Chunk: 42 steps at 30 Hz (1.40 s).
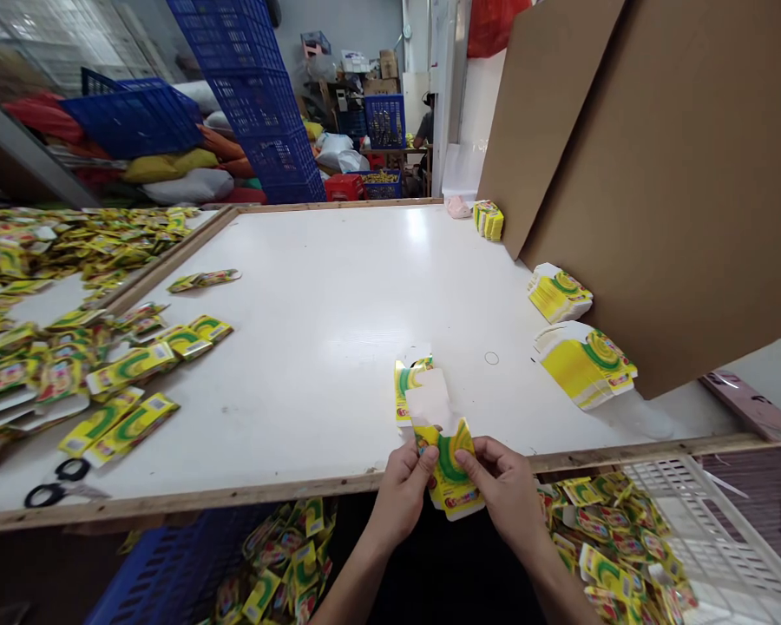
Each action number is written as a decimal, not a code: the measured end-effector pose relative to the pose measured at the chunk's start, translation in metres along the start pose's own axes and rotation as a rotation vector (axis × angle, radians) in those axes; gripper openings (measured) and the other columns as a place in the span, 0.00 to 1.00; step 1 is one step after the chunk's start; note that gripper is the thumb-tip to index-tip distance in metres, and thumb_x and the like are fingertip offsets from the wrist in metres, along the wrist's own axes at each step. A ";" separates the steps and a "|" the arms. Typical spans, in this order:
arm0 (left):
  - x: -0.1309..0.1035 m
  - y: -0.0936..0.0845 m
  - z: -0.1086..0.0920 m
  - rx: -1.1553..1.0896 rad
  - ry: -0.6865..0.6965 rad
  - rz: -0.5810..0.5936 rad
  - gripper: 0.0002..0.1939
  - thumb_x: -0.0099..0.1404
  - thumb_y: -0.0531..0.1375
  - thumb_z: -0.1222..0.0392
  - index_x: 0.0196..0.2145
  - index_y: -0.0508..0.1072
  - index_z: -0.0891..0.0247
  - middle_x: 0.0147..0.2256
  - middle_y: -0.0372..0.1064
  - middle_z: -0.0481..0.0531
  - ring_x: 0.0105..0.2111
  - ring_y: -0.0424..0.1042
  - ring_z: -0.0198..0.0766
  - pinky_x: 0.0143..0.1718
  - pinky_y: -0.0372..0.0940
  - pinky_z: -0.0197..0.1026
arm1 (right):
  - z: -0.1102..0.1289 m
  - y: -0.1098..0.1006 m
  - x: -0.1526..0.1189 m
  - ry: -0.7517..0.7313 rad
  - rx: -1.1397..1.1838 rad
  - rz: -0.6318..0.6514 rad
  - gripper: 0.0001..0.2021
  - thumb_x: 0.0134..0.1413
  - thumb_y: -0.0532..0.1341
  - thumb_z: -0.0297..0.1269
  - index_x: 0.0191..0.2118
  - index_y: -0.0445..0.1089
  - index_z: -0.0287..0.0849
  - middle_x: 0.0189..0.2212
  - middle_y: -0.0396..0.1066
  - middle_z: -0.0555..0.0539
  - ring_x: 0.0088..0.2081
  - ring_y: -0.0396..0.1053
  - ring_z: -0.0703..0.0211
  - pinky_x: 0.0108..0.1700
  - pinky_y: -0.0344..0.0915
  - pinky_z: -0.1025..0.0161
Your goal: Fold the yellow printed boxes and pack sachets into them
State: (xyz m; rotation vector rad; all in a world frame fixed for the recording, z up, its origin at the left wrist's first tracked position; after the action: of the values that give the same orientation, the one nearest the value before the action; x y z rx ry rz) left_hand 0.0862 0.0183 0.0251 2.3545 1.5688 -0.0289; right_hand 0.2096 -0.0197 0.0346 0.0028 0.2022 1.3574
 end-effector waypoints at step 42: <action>-0.017 0.019 -0.021 0.191 0.034 0.242 0.24 0.67 0.57 0.59 0.59 0.61 0.55 0.57 0.65 0.58 0.42 0.74 0.41 0.45 0.68 0.43 | 0.016 -0.016 0.009 -0.056 -0.420 0.158 0.13 0.55 0.59 0.39 0.47 0.63 0.47 0.24 0.68 0.55 0.24 0.64 0.61 0.28 0.59 0.66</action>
State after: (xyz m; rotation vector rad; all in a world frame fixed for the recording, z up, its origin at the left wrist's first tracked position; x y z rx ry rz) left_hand 0.0935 0.0022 0.0531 2.6915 1.3374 -0.0894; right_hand 0.2289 -0.0125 0.0476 -0.3001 -0.1360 1.5343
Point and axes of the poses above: each hand's wrist, its own x-axis towards the middle knuckle, its own y-axis out of the palm, z = x × y, the point moved 8 cm from there along x, towards the middle knuckle
